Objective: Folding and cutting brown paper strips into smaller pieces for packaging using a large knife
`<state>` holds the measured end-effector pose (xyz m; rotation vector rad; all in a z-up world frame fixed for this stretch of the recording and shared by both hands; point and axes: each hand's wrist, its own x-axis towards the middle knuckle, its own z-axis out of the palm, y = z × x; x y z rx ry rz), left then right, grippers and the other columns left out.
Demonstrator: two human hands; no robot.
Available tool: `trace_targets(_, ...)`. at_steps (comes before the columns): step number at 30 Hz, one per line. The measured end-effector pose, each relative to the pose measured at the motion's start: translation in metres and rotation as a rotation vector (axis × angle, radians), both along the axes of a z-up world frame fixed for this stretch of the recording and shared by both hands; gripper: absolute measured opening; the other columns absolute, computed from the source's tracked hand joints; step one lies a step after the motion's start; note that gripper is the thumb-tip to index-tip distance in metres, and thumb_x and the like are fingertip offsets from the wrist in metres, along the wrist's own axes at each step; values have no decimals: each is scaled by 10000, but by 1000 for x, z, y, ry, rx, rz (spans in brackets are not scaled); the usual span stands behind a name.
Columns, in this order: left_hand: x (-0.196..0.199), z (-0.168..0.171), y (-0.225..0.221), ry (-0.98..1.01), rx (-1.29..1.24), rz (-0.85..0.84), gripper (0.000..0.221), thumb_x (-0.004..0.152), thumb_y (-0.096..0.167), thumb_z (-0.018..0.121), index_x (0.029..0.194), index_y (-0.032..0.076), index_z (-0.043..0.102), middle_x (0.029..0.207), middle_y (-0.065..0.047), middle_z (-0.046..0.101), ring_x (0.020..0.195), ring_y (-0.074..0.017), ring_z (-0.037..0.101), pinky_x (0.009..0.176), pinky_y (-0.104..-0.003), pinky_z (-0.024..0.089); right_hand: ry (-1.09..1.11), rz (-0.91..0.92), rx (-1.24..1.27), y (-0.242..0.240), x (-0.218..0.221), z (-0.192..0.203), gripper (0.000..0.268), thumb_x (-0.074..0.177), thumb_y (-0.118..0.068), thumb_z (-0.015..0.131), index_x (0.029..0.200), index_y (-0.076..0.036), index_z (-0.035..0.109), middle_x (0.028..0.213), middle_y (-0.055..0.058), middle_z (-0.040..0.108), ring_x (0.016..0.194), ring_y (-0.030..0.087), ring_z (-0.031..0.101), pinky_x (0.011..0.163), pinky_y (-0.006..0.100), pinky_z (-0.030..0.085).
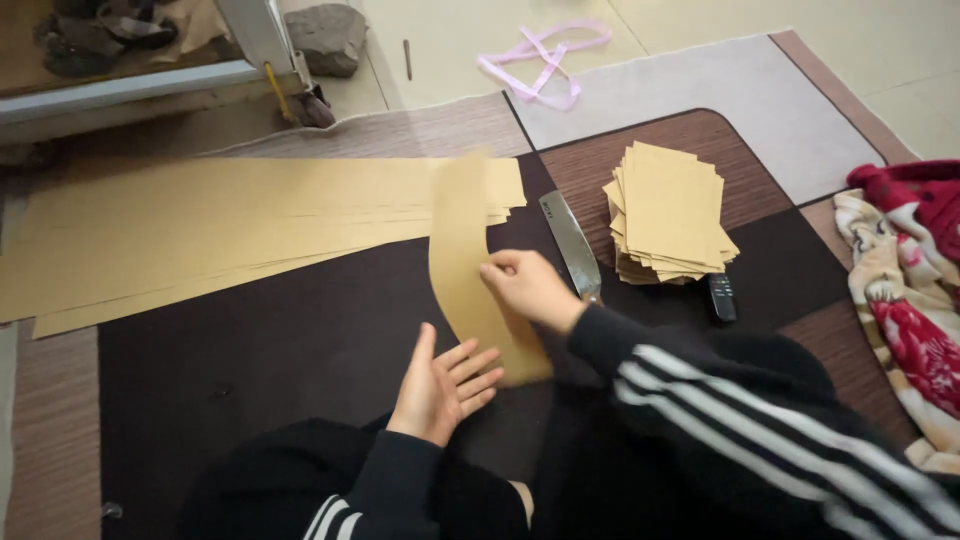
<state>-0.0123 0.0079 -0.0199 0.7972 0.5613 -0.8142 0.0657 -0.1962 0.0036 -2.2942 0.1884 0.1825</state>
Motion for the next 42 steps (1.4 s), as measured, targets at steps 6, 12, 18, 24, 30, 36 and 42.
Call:
trace_targets(6, -3, 35, 12, -159, -381, 113, 1224, 830, 940, 229, 1561, -25, 411, 1516, -391, 525, 1287, -550, 607, 934, -549, 569, -94, 382, 244, -4, -70, 125, 190, 936, -144, 729, 1017, -14, 840, 660, -4, 655, 571, 82, 482, 514, 260, 416)
trace_targets(12, -3, 19, 27, -311, -378, 216, 884, 921, 659, 477, 1568, 78, 316, 1491, -272, 440, 1334, -489, 490, 1094, -676, 420, 384, 335, 207, -10, -105, 128, 220, 981, -159, 656, 1082, -56, 822, 765, 109, 837, 528, 159, 682, 594, 295, 568)
trace_targets(18, 11, 5, 31, -451, -441, 235, 1079, 896, 831, 497, 1669, 199, 87, 1699, -206, 227, 1519, -458, 337, 1220, -645, 330, 305, 226, 317, -12, -76, 57, 214, 1019, -266, 684, 1061, -78, 777, 763, 100, 827, 678, 139, 726, 631, 249, 570)
trace_targets(24, 7, 11, 22, -309, -270, 433, 781, 1003, 627, 420, 1609, 147, 304, 1633, -172, 397, 1455, -410, 438, 1223, -586, 362, 294, -86, 752, 0, -68, 49, 308, 1007, -200, 716, 1146, 75, 718, 947, 259, 788, 819, 290, 811, 695, 343, 683)
trace_targets(30, 2, 49, 3, -150, -99, 603, 570, 1110, 420, 348, 1550, 103, 522, 1569, -131, 568, 1392, -358, 539, 1226, -525, 393, 252, -179, 768, -5, -64, 37, 278, 993, -150, 719, 1140, 87, 712, 958, 265, 766, 778, 309, 807, 671, 334, 680)
trace_targets(36, 1, 97, -2, -122, -214, 656, 1139, 695, 891, 364, 1629, 240, 385, 1642, -102, 486, 1487, -386, 470, 1277, -581, 330, 269, -185, 780, -6, -63, 39, 348, 1014, -210, 694, 1209, 77, 662, 996, 263, 756, 695, 326, 804, 569, 324, 669)
trace_targets(42, 9, 17, 2, -95, 173, 567, 624, 919, 28, 774, 1468, -34, 483, 1371, -265, 653, 1224, -424, 674, 993, -594, 559, 368, -109, 778, -7, -67, 45, 424, 964, -156, 741, 1309, 65, 634, 1032, 314, 752, 714, 403, 805, 523, 360, 669)
